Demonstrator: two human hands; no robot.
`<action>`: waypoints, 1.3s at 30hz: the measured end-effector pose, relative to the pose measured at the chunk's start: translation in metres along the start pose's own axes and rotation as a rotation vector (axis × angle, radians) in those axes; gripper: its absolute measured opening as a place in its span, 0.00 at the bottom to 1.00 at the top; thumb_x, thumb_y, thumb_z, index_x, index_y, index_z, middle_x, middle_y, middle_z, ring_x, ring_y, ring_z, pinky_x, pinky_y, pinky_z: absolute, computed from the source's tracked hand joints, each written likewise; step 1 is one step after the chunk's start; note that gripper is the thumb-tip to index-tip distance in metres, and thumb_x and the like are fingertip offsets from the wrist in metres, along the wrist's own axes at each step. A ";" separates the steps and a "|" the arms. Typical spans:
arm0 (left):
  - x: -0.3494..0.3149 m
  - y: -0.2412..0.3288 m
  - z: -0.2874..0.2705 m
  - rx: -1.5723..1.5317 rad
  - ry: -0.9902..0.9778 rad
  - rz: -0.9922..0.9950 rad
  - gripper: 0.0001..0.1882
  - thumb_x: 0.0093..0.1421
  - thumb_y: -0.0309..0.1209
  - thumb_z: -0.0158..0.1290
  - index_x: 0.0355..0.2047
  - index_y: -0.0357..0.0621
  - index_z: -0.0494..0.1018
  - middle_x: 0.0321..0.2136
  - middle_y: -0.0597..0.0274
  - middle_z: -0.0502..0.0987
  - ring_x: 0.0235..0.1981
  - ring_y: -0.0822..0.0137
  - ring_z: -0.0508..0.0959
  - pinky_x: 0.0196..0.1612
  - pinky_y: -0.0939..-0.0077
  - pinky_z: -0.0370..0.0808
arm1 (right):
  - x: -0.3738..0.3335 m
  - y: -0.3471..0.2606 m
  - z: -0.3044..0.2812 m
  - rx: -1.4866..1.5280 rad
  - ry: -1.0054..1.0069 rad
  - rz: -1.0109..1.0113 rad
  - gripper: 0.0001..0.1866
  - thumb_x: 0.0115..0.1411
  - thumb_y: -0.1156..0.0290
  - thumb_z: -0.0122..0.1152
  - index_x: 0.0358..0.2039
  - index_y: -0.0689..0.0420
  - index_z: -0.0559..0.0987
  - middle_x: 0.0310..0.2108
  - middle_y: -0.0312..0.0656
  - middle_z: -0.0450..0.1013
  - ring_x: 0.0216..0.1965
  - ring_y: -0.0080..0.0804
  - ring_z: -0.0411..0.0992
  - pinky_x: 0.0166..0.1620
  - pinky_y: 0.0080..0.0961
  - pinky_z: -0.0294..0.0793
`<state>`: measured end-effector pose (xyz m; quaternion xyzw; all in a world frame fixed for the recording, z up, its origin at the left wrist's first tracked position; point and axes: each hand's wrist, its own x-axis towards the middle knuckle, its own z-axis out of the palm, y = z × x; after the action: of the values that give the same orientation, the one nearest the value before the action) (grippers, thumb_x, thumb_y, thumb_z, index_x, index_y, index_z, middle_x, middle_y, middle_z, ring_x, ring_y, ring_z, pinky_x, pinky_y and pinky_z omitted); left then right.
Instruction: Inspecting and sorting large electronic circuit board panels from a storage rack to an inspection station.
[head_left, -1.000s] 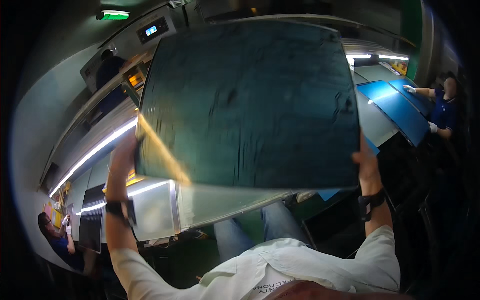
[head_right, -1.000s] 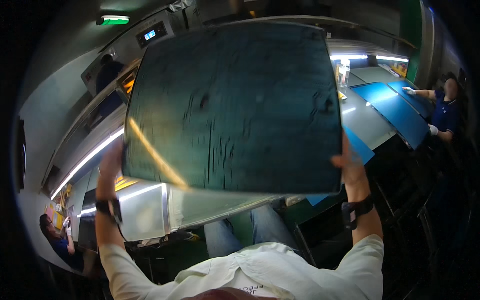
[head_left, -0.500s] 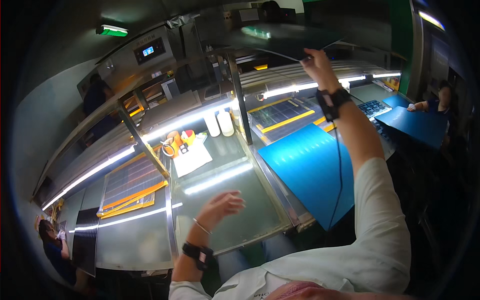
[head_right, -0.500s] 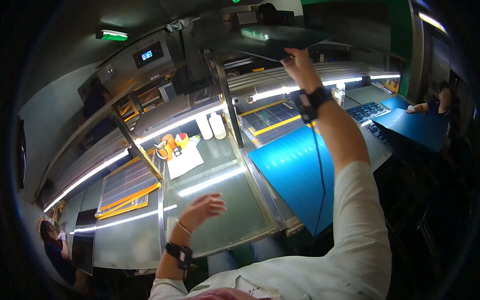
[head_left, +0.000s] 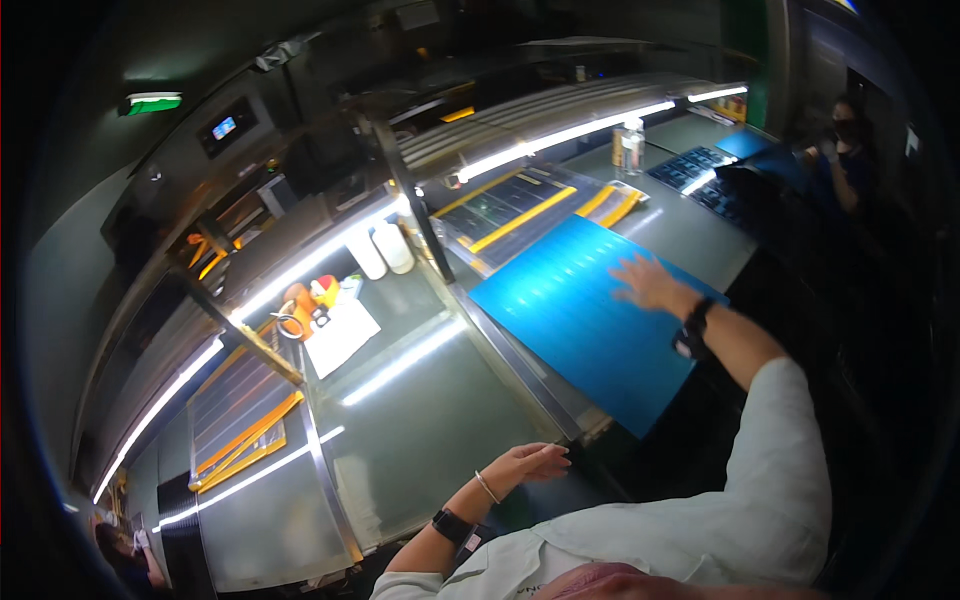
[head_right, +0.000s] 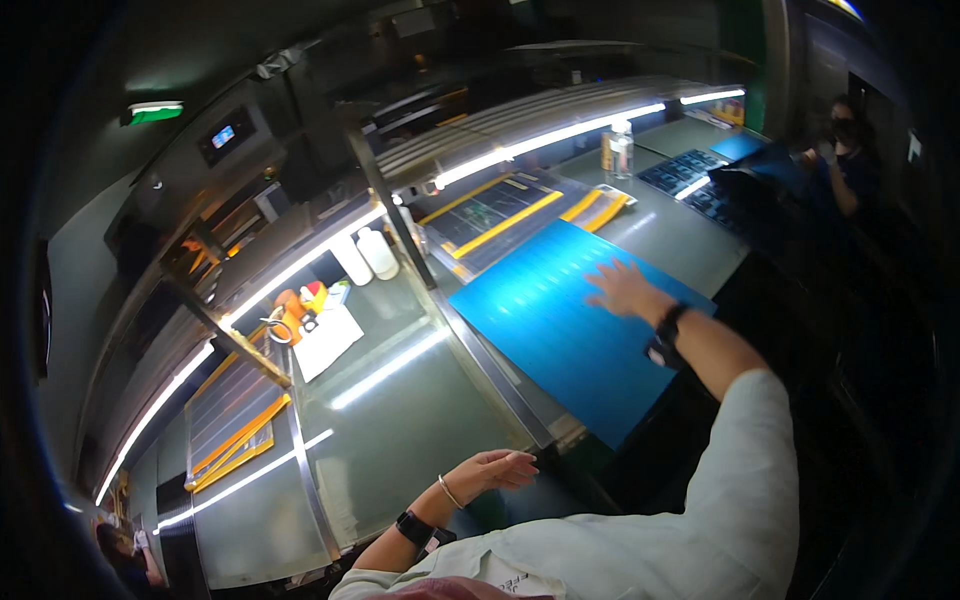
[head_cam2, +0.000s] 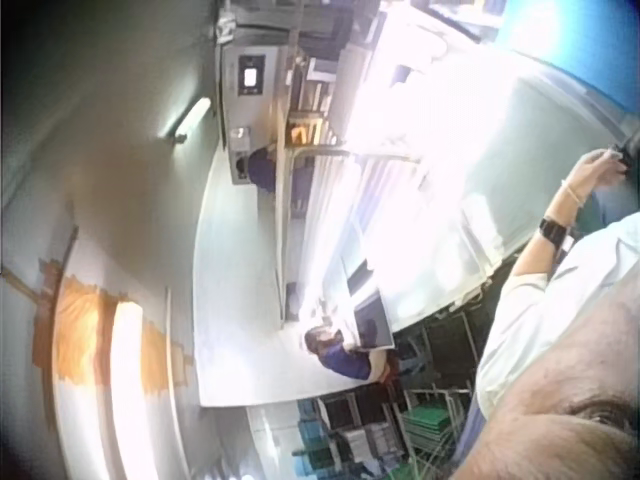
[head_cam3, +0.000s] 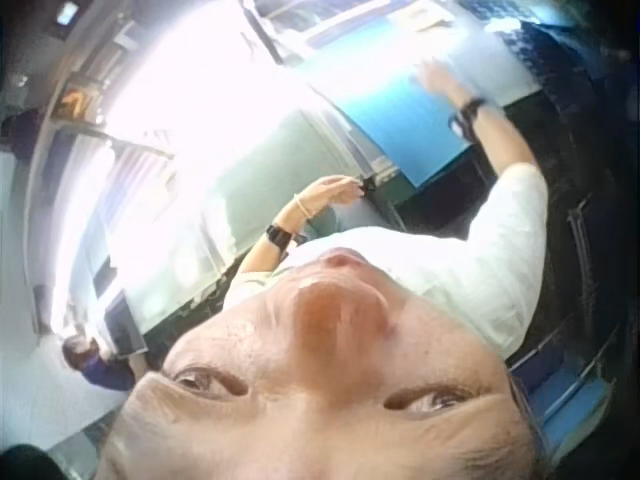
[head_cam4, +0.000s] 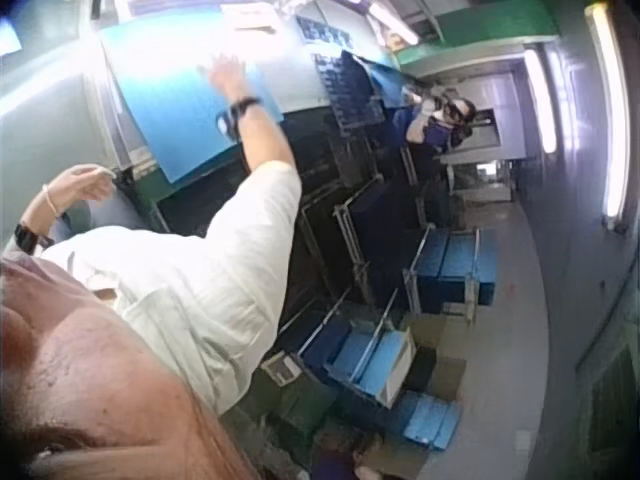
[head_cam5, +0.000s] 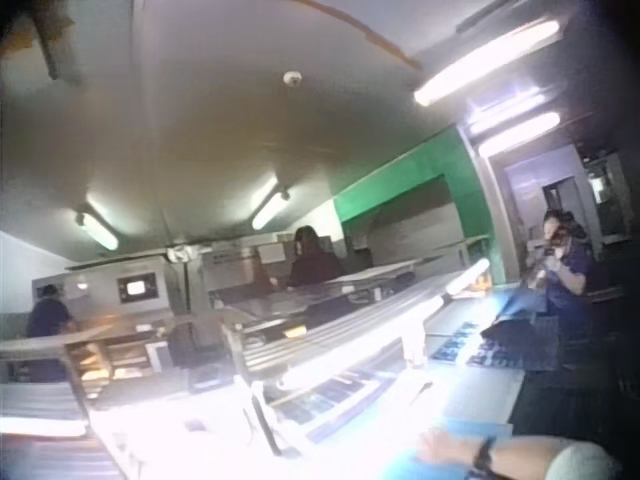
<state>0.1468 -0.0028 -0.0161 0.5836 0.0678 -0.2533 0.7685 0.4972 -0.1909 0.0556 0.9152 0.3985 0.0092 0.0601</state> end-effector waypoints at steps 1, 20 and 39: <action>0.006 -0.007 0.006 -0.073 -0.006 -0.046 0.25 0.63 0.45 0.42 0.54 0.40 0.62 0.48 0.54 0.70 0.48 0.62 0.72 0.51 0.70 0.68 | -0.032 0.011 0.032 0.040 -0.064 0.061 0.33 0.58 0.40 0.39 0.61 0.41 0.57 0.64 0.44 0.46 0.64 0.49 0.43 0.62 0.51 0.39; 0.167 -0.032 0.094 -0.907 0.177 -0.084 0.25 0.60 0.45 0.47 0.52 0.47 0.60 0.53 0.58 0.64 0.51 0.59 0.67 0.52 0.58 0.65 | -0.197 0.038 0.065 0.281 0.181 0.139 0.27 0.58 0.48 0.47 0.52 0.51 0.68 0.53 0.51 0.64 0.57 0.50 0.58 0.58 0.58 0.46; -0.090 -0.044 -0.056 -0.197 0.732 -0.063 0.19 0.63 0.39 0.43 0.44 0.33 0.67 0.37 0.58 0.74 0.35 0.69 0.75 0.39 0.75 0.74 | -0.202 0.001 0.121 2.230 -0.840 0.197 0.25 0.64 0.58 0.43 0.58 0.55 0.58 0.50 0.46 0.65 0.49 0.36 0.67 0.54 0.35 0.65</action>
<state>0.0594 0.0688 -0.0358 0.5563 0.3797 -0.0439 0.7379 0.3674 -0.3516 -0.0585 0.4213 0.0642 -0.6369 -0.6425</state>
